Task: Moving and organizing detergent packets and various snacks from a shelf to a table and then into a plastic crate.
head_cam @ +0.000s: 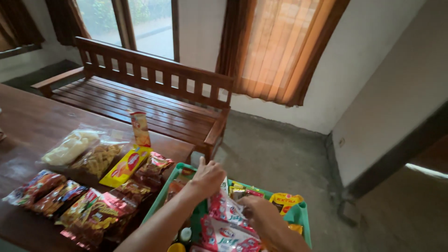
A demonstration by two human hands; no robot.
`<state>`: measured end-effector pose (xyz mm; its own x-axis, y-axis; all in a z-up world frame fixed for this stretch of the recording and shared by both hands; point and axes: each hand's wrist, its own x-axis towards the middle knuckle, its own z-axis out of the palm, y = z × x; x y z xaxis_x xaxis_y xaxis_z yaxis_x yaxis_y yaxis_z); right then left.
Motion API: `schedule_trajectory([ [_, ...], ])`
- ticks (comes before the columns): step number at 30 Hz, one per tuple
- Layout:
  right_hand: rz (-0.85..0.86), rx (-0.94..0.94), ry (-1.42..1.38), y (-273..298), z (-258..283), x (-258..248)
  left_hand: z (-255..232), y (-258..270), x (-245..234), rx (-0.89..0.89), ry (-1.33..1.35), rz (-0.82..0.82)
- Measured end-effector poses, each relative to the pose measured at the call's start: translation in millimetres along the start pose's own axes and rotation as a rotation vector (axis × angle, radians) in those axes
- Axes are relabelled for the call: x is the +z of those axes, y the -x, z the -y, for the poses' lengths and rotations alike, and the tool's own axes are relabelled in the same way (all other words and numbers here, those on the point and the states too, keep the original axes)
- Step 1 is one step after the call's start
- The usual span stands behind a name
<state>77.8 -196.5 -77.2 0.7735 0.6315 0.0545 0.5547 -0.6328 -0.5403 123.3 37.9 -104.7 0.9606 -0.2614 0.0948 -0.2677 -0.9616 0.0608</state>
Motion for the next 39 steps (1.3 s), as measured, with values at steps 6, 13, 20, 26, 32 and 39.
schedule_trajectory([
  [6, -0.051, -0.058, -0.020, 0.0, -8.3, 5.0, 9.5, -19.2, 41.9, -0.057, 0.344, -0.284],
  [13, -0.072, -0.170, -0.042, -4.1, -18.0, 12.1, 6.8, -30.2, 20.6, 0.045, 0.652, -0.363],
  [20, -0.113, -0.132, -0.063, 10.5, -10.0, -12.6, -12.2, -12.7, -7.4, 0.060, 0.448, -0.424],
  [26, -0.046, 0.007, -0.113, 51.2, -52.6, -59.6, -88.6, 32.1, -59.6, 0.302, 0.483, -0.567],
  [32, 0.240, 0.085, 0.164, 96.2, -64.4, -62.1, -164.0, 65.8, -28.5, 0.680, 0.108, 0.037],
  [39, 0.169, -0.065, 0.283, 113.9, -58.6, -39.2, -197.8, 75.4, 51.8, 0.699, -0.117, 0.088],
])
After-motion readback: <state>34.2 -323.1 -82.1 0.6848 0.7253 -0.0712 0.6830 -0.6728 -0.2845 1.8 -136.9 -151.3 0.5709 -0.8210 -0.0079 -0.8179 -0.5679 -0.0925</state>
